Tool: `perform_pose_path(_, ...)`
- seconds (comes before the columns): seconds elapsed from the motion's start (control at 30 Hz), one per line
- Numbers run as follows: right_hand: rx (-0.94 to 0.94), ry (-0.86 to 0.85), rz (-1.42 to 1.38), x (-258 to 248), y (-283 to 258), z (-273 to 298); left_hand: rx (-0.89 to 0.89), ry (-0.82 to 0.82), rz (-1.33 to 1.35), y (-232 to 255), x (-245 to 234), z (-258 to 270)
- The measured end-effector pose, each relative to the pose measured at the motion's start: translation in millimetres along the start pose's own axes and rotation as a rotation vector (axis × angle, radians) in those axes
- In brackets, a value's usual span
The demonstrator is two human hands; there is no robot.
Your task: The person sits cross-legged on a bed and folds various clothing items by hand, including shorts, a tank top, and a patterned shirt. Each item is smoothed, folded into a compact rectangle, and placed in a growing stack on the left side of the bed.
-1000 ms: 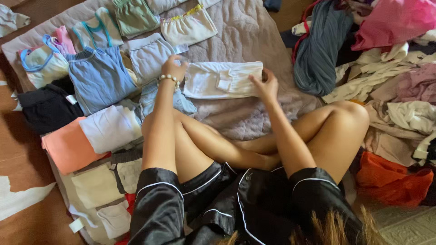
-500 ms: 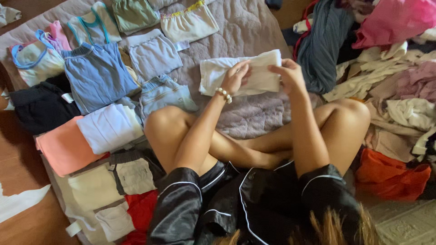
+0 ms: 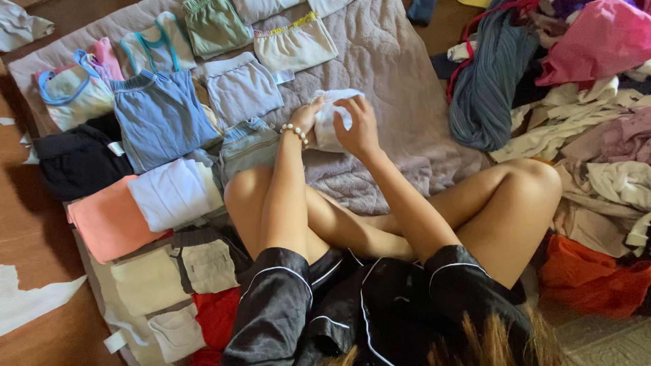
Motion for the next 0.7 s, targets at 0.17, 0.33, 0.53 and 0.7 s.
perform_pose_path(0.17,-0.211,-0.195,0.447,23.3,15.2,13.0,-0.073,0.146,0.073,-45.2,0.0,-21.8)
perform_pose_path(0.33,-0.158,-0.196,0.582,50.4,27.5,17.4,0.172,0.427,-0.608,-22.2,-16.2,-19.4)
perform_pose_path(0.53,-0.054,-0.191,0.644,61.1,18.4,15.2,0.134,0.629,-0.525,-0.1,-33.1,10.5)
perform_pose_path(0.7,-0.048,-0.319,0.544,46.2,20.9,17.0,0.239,0.590,-0.734,11.0,-13.8,31.4)
Point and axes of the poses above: each hand's wrist, its own z-axis away from the middle knuckle, its own x-axis out of the palm, y = z × x, the point moved 4 cm from there along -z, towards the middle knuckle, and after that the axes turned 3 degrees about x, right-handed, at the moved point
